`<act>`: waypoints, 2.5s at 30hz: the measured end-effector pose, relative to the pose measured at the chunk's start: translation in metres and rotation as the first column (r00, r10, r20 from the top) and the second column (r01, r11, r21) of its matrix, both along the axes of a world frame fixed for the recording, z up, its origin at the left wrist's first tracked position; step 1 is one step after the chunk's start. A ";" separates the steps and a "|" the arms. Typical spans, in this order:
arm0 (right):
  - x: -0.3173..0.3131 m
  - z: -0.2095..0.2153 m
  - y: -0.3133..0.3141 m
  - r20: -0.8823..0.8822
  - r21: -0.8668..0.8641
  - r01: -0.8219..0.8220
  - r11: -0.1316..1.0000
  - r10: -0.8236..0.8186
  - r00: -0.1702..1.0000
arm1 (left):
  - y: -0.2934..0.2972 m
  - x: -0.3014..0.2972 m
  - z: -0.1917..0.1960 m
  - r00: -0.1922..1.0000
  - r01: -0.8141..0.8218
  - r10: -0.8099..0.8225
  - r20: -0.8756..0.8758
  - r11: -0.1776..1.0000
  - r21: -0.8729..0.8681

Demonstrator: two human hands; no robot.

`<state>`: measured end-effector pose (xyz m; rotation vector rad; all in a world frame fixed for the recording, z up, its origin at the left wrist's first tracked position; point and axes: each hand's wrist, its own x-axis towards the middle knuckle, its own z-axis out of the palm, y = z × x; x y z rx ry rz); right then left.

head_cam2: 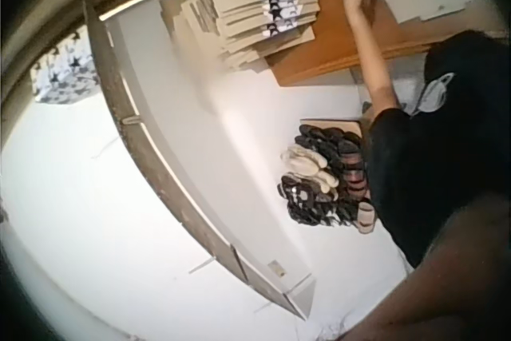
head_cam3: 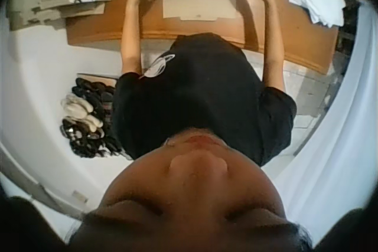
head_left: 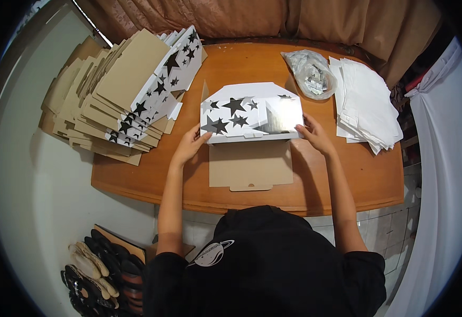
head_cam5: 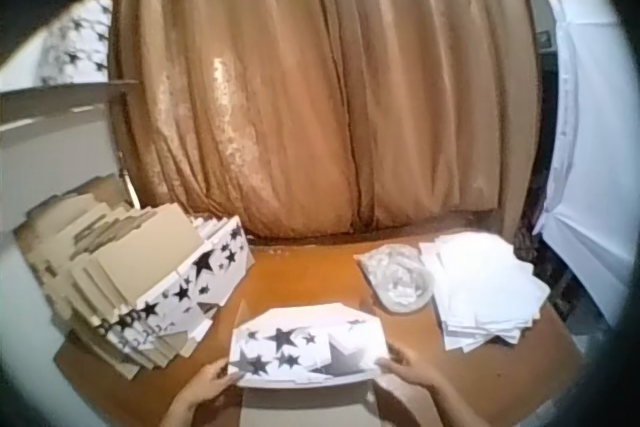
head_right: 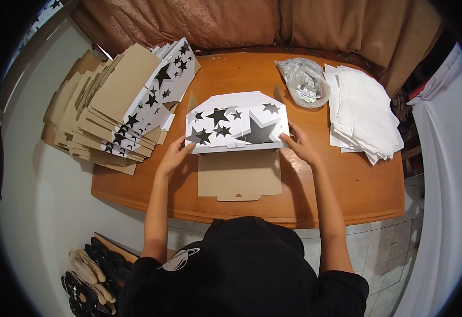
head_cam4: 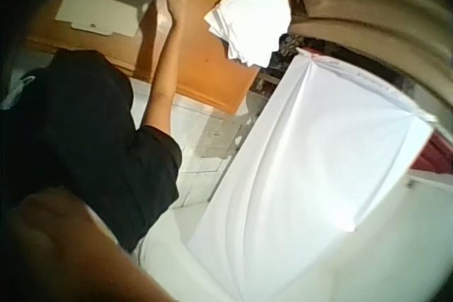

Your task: The person is assembling cardboard shoe boxes from flat sheets and stacking them on a shelf.

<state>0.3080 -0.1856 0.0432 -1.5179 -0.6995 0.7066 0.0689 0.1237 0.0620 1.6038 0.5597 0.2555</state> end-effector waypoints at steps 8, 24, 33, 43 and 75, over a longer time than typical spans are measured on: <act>-0.061 -0.072 -0.039 0.128 0.265 0.160 0.951 -0.199 0.972 | -0.031 -0.048 -0.056 0.988 -0.013 -0.086 0.129 0.784 0.621; -0.100 -0.085 -0.011 0.454 0.013 0.322 0.947 -0.292 0.842 | -0.070 -0.040 -0.089 0.923 -0.383 0.343 0.171 0.803 0.456; -0.096 -0.036 -0.029 0.324 -0.038 0.285 0.958 -0.258 0.910 | -0.060 -0.085 -0.090 0.921 -0.182 0.327 -0.212 0.842 0.508; -0.097 -0.007 -0.035 -0.010 -0.273 0.166 0.948 -0.176 0.984 | -0.071 -0.081 -0.019 0.882 -0.023 0.155 -0.446 0.957 0.288; -0.063 0.038 0.050 0.920 0.022 0.357 0.934 -0.159 0.359 | -0.083 -0.096 0.003 0.982 -0.135 0.185 0.047 0.500 0.856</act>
